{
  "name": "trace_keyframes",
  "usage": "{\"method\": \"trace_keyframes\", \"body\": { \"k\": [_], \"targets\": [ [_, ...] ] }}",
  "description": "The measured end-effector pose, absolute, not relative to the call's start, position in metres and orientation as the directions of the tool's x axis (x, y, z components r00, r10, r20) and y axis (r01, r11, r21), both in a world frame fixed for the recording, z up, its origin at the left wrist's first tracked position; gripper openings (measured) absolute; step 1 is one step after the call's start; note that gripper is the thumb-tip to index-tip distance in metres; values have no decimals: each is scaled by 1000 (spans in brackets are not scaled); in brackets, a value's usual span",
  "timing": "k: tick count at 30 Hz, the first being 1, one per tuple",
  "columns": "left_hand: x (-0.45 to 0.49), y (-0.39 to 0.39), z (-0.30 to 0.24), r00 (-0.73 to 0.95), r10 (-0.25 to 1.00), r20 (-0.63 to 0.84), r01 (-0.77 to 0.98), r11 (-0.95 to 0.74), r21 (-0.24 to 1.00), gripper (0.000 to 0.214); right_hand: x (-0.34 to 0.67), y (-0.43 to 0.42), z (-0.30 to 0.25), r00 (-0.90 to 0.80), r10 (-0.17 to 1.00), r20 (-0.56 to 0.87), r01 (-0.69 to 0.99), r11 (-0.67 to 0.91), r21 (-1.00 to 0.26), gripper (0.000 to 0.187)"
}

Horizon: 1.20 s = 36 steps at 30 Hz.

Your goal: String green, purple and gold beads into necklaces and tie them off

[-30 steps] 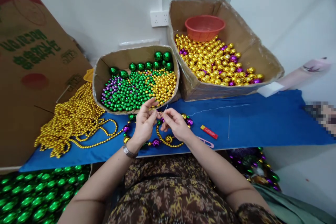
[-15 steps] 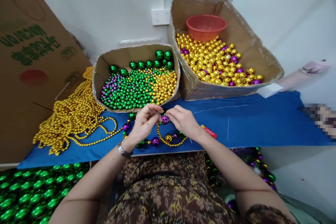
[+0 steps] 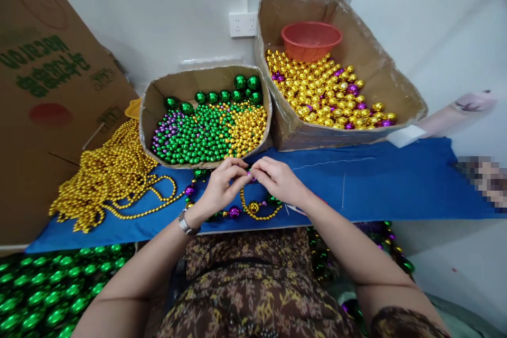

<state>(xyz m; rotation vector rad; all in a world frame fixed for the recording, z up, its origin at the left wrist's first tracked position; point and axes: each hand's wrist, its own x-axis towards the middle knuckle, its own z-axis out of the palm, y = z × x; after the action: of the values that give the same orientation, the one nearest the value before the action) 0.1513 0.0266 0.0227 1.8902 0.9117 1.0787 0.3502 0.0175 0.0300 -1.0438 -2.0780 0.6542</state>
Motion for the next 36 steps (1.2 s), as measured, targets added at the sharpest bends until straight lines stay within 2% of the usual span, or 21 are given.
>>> {"method": "trace_keyframes", "body": {
  "k": [3, 5, 7, 9, 11, 13, 15, 18, 20, 23, 25, 28, 30, 32, 34, 36],
  "targets": [
    [143, 27, 25, 362, 916, 172, -144, -128, 981, 19, 369, 17, 28, -395, 844, 362, 485, 526, -698, 20],
    [140, 28, 25, 343, 937, 65, -398, 82, 914, 22, 379, 15, 21, -296, 900, 320, 414, 423, -806, 25],
    [141, 29, 23, 322, 947, 4, -542, 181, 821, 24, 379, 11, 12, -175, 960, 218, 177, 249, -952, 31],
    [147, 30, 22, 281, 960, -9, -614, 187, 767, 26, 370, 7, 4, -105, 989, 103, -137, 88, -987, 35],
    [154, 30, 21, 247, 969, -4, -655, 170, 736, 29, 357, 4, -3, -90, 995, 35, -359, 0, -933, 38],
    [159, 31, 19, 241, 970, -4, -655, 166, 737, 34, 348, 4, -9, -86, 996, 18, -466, -24, -884, 38],
    [158, 30, 15, 239, 971, -21, -613, 167, 772, 37, 344, 5, -15, -84, 996, 14, -484, -28, -875, 39],
    [152, 29, 5, 213, 975, -69, -538, 176, 825, 38, 347, 5, -27, -72, 997, -7, -419, -37, -907, 42],
    [149, 29, 0, 202, 974, -99, -504, 190, 843, 38, 353, 3, -31, -62, 998, -2, -315, -21, -949, 41],
    [147, 30, 2, 216, 972, -90, -448, 181, 875, 37, 368, 2, -21, -112, 989, 100, 8, 101, -995, 34],
    [147, 33, 9, 257, 964, -67, -391, 167, 905, 41, 378, 3, -6, -166, 958, 234, 264, 272, -926, 30],
    [150, 37, 22, 347, 936, -56, -265, 155, 952, 37, 384, 10, 19, -273, 858, 435, 505, 513, -694, 24],
    [154, 39, 29, 414, 908, -57, -154, 132, 979, 29, 379, 19, 31, -355, 788, 502, 551, 611, -568, 22],
    [158, 40, 33, 483, 874, -49, -39, 78, 996, 22, 368, 30, 36, -421, 733, 534, 541, 675, -501, 21],
    [162, 39, 33, 529, 848, -27, 38, 8, 999, 17, 357, 42, 37, -464, 706, 535, 522, 706, -480, 21],
    [164, 38, 30, 517, 856, -5, 40, -19, 999, 20, 349, 49, 33, -447, 720, 530, 534, 690, -488, 19]
  ]
}}
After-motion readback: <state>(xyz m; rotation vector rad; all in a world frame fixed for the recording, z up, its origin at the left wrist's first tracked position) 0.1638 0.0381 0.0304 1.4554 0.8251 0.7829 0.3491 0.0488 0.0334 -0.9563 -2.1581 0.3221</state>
